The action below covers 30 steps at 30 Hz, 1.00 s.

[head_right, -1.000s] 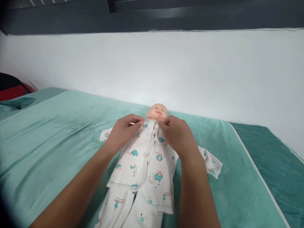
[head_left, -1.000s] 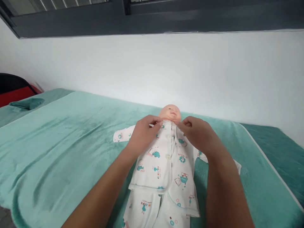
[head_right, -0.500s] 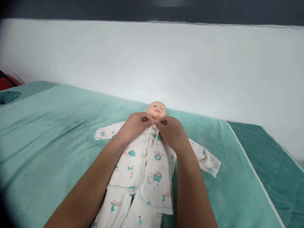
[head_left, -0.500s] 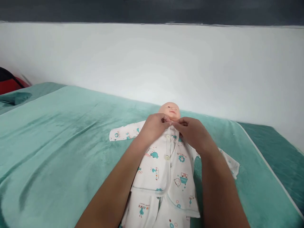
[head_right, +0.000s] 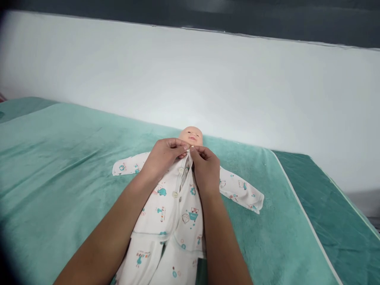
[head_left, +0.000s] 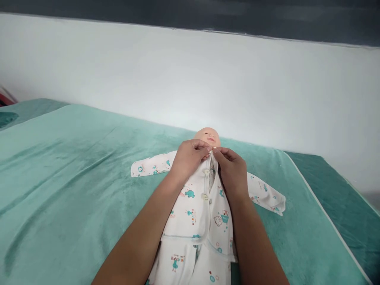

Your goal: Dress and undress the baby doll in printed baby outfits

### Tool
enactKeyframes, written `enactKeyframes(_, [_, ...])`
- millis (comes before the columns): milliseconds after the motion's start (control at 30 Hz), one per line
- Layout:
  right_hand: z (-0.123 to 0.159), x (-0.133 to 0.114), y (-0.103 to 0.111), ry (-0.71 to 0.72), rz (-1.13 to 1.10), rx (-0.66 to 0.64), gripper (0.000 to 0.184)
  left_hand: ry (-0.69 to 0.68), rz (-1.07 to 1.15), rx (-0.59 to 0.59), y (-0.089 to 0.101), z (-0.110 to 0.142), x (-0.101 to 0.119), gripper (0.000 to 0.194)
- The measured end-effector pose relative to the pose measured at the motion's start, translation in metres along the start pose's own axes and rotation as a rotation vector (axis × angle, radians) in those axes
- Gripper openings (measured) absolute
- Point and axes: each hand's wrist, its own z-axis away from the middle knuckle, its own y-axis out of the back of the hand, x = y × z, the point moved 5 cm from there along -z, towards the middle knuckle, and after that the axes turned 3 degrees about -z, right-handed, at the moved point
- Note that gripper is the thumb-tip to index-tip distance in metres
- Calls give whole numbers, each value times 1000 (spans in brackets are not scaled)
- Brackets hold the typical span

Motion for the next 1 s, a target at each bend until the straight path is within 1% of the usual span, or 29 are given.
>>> enactKeyframes(133, [3, 1, 0, 16, 10, -27, 24, 13, -23, -23, 0, -2, -1, 10])
enactKeyframes(267, [4, -1, -2, 29, 103, -89, 24, 66, -4, -13, 2, 1, 0, 7])
enactKeyframes(467, [4, -11, -6, 79, 366, -162, 18, 102, -29, -42, 1, 2, 0, 21])
enactKeyframes(567, [4, -12, -8, 91, 432, -189, 22, 127, -16, -43, 2, 2, -3, 18])
enactKeyframes(700, [5, -12, -10, 126, 503, -229, 33, 157, -11, -83, 5, 3, -3, 19])
enactKeyframes(867, [9, -13, -8, 125, 486, -283, 41, 155, -23, -91, 10, 5, -1, 22])
enactKeyframes(1000, [14, -13, -7, 119, 429, -305, 41, 56, -172, -42, 10, 3, -2, 25])
